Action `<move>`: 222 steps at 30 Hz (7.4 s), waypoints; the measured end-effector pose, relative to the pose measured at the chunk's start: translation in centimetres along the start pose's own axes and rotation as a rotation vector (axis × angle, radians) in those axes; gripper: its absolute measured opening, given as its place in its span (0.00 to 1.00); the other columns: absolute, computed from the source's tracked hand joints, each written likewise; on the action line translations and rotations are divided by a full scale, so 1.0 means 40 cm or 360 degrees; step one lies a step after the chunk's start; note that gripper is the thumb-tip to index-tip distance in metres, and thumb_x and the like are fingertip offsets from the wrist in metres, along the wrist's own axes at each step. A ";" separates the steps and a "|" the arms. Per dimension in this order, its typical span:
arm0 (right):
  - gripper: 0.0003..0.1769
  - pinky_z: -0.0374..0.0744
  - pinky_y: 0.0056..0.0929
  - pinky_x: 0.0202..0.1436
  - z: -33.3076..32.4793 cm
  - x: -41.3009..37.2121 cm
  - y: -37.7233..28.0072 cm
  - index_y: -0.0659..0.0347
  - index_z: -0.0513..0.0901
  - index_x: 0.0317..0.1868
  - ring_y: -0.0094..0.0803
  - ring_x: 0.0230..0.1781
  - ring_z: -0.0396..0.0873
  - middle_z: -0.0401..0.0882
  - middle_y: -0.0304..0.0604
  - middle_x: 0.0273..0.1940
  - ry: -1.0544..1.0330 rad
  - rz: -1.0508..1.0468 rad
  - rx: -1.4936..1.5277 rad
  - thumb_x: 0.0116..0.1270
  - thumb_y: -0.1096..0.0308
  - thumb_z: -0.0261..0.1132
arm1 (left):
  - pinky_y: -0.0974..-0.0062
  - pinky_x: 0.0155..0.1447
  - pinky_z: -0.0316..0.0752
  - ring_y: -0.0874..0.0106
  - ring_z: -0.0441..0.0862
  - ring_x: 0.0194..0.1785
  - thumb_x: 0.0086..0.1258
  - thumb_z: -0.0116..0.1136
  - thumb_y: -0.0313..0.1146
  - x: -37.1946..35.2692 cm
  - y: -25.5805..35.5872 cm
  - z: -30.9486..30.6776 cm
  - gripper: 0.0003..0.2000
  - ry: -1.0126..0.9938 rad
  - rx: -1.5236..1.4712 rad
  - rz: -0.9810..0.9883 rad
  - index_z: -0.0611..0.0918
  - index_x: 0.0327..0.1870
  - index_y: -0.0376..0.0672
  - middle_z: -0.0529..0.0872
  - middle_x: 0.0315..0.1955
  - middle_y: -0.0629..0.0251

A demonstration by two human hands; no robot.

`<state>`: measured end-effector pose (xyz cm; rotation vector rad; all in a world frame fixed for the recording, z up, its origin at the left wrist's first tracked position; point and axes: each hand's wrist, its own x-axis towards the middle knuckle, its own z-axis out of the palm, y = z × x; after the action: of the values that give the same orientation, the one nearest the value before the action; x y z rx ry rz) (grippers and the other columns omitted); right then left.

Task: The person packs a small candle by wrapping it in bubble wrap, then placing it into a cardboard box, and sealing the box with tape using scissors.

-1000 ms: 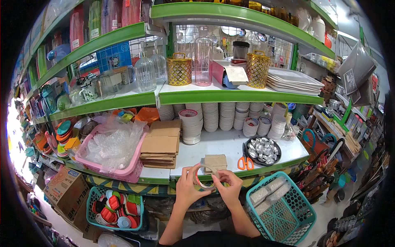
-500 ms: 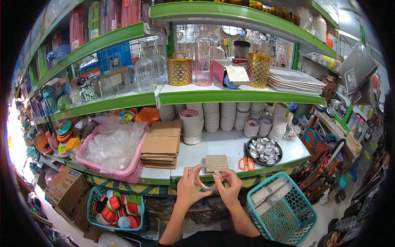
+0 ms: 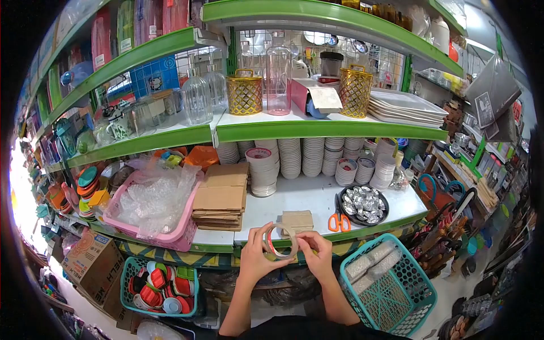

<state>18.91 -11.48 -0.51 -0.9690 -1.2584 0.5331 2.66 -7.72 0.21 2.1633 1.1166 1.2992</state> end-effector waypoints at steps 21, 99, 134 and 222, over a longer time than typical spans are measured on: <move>0.03 0.73 0.21 0.35 -0.037 0.015 0.039 0.67 0.74 0.35 0.25 0.32 0.74 0.75 0.42 0.34 -0.0209 0.0165 -0.0205 0.62 0.78 0.61 | 0.65 0.52 0.75 0.60 0.78 0.49 0.35 0.76 0.55 -0.004 0.004 0.003 0.50 -0.0617 0.0127 -0.0157 0.67 0.65 0.50 0.74 0.47 0.59; 0.10 0.72 0.39 0.48 -0.022 0.113 0.316 0.63 0.77 0.36 0.47 0.45 0.76 0.78 0.47 0.44 -0.0217 -0.0322 -0.0911 0.53 0.72 0.67 | 0.74 0.63 0.61 0.66 0.63 0.63 0.57 0.61 0.25 -0.064 -0.208 0.296 0.43 -0.0481 -0.1924 -0.1250 0.49 0.73 0.44 0.60 0.63 0.53; 0.09 0.78 0.33 0.47 -0.027 0.122 0.321 0.67 0.84 0.36 0.43 0.44 0.81 0.82 0.47 0.44 -0.0257 -0.0215 -0.0844 0.53 0.75 0.68 | 0.68 0.50 0.69 0.67 0.72 0.51 0.60 0.59 0.28 -0.068 -0.210 0.306 0.40 -0.0416 -0.1740 -0.1250 0.53 0.73 0.48 0.70 0.52 0.61; 0.09 0.73 0.35 0.48 0.002 0.098 0.332 0.61 0.85 0.35 0.39 0.43 0.78 0.81 0.40 0.42 0.0015 -0.0602 -0.1098 0.54 0.67 0.68 | 0.73 0.51 0.70 0.70 0.74 0.50 0.59 0.61 0.26 -0.055 -0.186 0.274 0.38 -0.0446 -0.1881 -0.1252 0.55 0.71 0.45 0.72 0.50 0.60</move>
<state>22.05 -1.43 -9.53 -1.2470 -1.6090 -0.2270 8.31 -4.10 -11.41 0.8450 0.6502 0.8535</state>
